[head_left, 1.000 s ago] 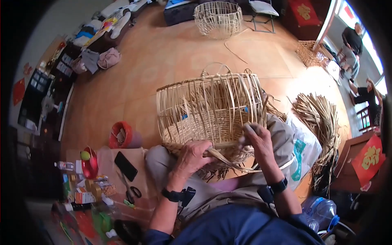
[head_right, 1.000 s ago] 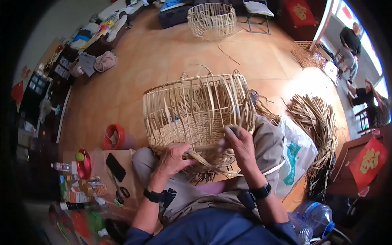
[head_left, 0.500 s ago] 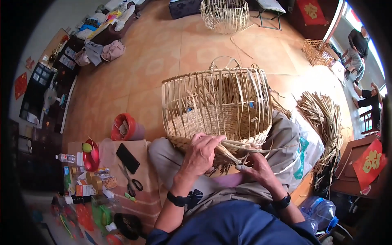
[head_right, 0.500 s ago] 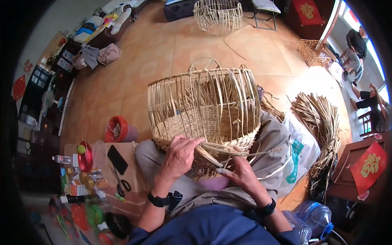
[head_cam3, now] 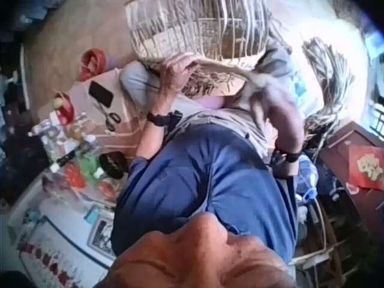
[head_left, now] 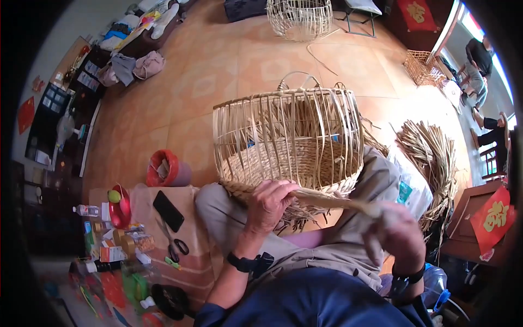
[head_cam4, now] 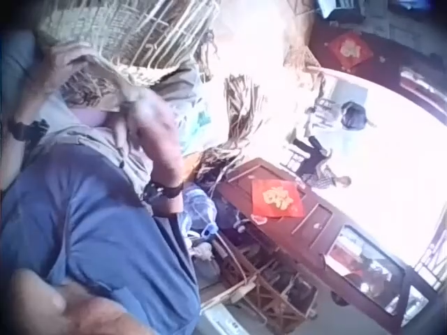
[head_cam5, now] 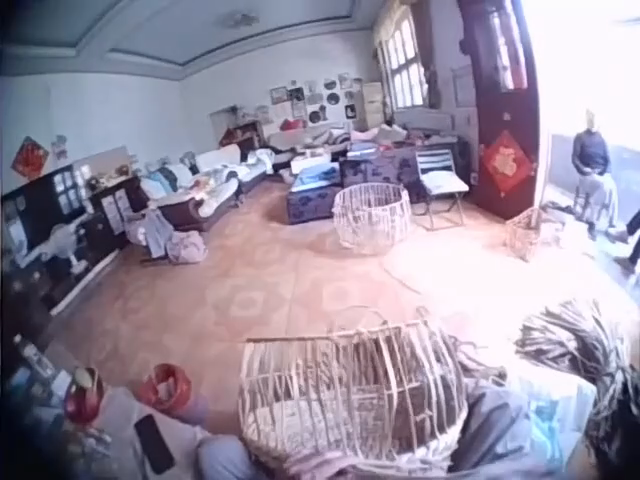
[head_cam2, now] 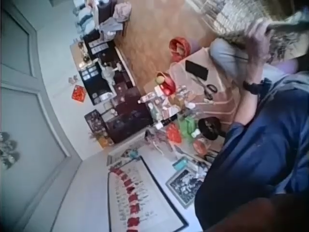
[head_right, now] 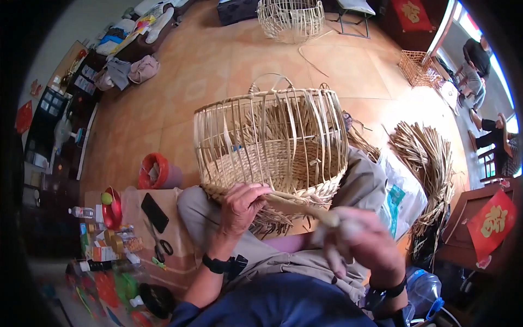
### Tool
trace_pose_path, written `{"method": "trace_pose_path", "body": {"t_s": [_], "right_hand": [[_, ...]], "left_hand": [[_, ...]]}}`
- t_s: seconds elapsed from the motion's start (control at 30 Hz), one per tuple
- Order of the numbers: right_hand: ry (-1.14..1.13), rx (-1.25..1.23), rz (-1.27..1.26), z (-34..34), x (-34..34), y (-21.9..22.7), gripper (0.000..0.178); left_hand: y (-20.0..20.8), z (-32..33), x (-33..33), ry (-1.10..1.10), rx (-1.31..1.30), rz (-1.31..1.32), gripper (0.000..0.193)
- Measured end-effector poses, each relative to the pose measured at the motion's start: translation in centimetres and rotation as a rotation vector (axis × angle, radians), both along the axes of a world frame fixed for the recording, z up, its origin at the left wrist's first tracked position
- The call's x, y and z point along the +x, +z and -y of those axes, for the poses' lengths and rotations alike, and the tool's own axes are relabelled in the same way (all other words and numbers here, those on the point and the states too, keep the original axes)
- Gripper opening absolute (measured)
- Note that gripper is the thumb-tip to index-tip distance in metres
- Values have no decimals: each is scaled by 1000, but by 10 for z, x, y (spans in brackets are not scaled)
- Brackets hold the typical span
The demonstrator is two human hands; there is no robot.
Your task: Weaving a large bamboo or wicker basket using thin strips of material.
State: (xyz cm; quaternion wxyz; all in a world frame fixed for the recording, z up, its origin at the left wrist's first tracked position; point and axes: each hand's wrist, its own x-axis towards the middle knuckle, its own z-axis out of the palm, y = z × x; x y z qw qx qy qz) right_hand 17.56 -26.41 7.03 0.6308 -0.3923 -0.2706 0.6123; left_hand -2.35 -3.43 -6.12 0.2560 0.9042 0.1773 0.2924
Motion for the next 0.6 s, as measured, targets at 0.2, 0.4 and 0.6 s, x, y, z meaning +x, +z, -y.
{"method": "trace_pose_path", "body": {"t_s": [0.2,0.4,0.6], "right_hand": [[-182,-44,428,-43,4,-60,50],[-209,-132,577,-111,-22,-72,26],[-289,69,536,-161,2,-83,17]], "left_hand": [[5,7,8,34,-93,-37,26],[7,8,10,51,-77,-11,32],[9,31,6,57,215,-226,88]]}}
